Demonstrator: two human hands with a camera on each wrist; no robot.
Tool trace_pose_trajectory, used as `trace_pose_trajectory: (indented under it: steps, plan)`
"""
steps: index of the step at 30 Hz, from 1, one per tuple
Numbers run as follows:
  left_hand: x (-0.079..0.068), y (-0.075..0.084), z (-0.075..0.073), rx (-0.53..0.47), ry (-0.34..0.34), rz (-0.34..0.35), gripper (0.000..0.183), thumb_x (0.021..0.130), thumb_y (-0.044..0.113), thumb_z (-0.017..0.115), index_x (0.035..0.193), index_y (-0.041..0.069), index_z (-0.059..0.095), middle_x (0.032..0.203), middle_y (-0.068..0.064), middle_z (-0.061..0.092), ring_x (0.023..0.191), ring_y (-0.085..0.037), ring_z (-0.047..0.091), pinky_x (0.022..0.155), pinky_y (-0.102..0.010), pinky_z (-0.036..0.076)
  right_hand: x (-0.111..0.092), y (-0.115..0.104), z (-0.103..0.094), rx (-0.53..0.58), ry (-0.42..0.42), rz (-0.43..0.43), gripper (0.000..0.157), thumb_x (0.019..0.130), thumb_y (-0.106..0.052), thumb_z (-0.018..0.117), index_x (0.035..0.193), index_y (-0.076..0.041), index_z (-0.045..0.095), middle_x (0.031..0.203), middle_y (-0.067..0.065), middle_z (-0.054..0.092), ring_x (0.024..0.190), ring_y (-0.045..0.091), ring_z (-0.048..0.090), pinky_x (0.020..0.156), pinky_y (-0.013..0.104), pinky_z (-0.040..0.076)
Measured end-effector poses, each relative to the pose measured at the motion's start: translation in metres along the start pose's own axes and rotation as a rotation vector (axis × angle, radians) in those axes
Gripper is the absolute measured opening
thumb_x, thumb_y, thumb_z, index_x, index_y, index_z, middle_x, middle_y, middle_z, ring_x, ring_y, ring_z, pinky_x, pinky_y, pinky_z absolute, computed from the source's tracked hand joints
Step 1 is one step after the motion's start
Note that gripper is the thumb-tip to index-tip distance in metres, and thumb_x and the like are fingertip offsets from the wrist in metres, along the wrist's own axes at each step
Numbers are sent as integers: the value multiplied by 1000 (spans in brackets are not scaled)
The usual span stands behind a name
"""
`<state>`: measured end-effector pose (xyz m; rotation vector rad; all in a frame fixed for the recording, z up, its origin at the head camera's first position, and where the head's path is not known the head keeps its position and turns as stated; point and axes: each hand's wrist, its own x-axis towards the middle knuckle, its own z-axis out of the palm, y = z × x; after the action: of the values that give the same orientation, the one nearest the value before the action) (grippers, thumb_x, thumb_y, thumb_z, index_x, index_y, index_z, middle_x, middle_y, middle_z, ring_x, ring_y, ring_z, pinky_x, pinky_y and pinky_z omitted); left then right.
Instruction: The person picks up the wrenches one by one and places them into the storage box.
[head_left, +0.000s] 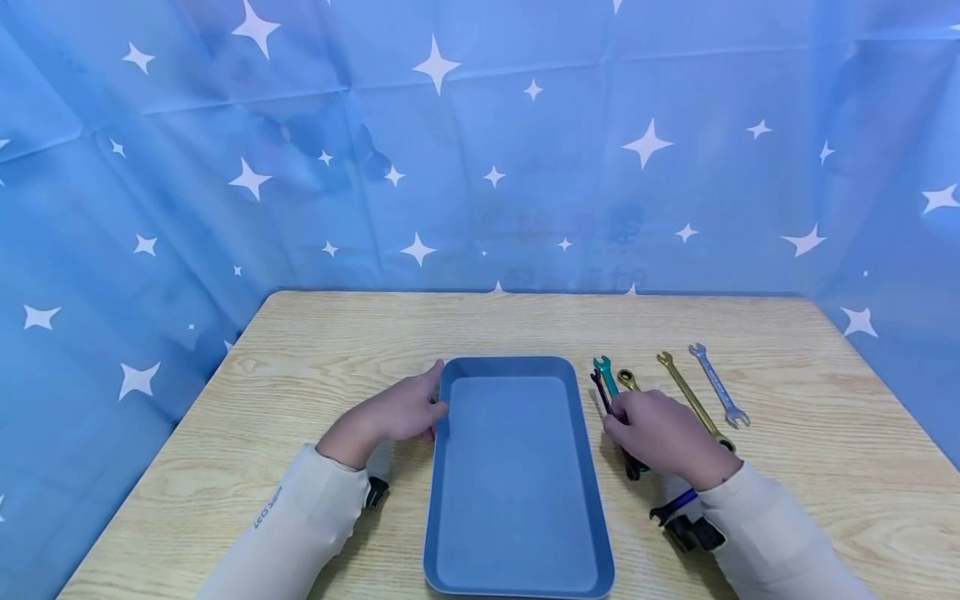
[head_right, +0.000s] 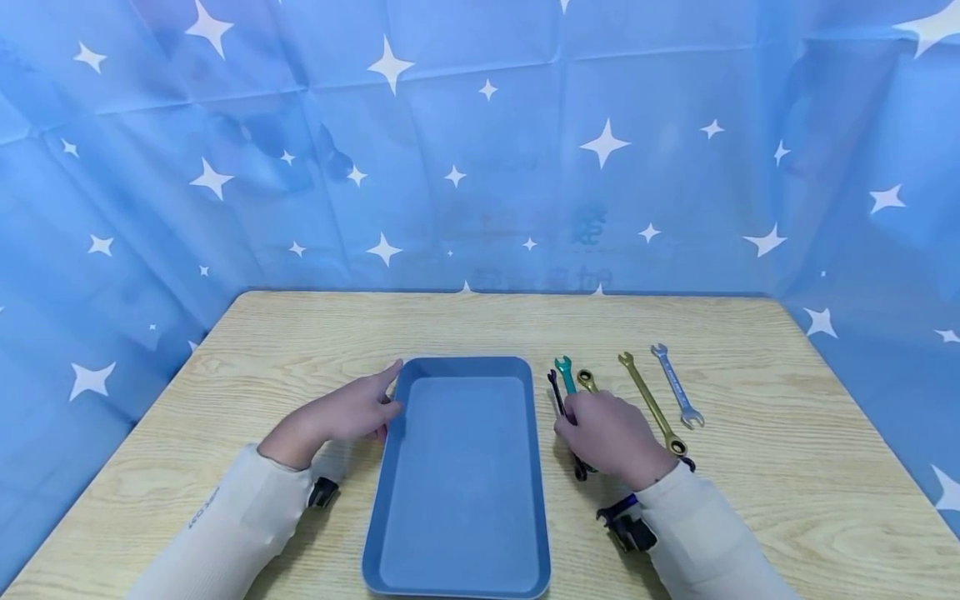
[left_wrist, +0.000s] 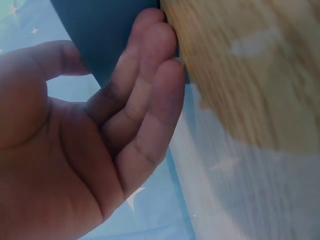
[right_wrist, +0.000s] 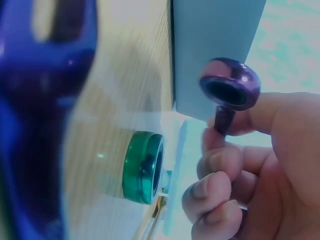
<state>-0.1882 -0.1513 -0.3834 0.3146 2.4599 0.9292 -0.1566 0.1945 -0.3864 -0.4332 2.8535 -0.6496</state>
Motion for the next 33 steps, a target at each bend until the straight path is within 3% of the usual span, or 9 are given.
trace_pose_trajectory:
  steps: [19, 33]
  plan:
    - [3, 0, 3, -15, -42, 38, 75, 105, 19, 44, 161, 9, -4, 74, -9, 68, 67, -20, 63, 61, -32, 43, -7, -22, -3, 28, 227, -92, 35, 102, -20, 50, 68, -16, 43, 52, -7, 33, 42, 8, 27, 46, 24, 28]
    - [7, -2, 3, -43, -65, 40, 74, 103, 19, 43, 162, 11, 0, 74, -7, 69, 67, -17, 62, 58, -29, 41, -13, -39, -3, 199, 209, -144, 33, 101, -21, 58, 70, -18, 47, 54, -8, 35, 43, 6, 32, 48, 25, 34]
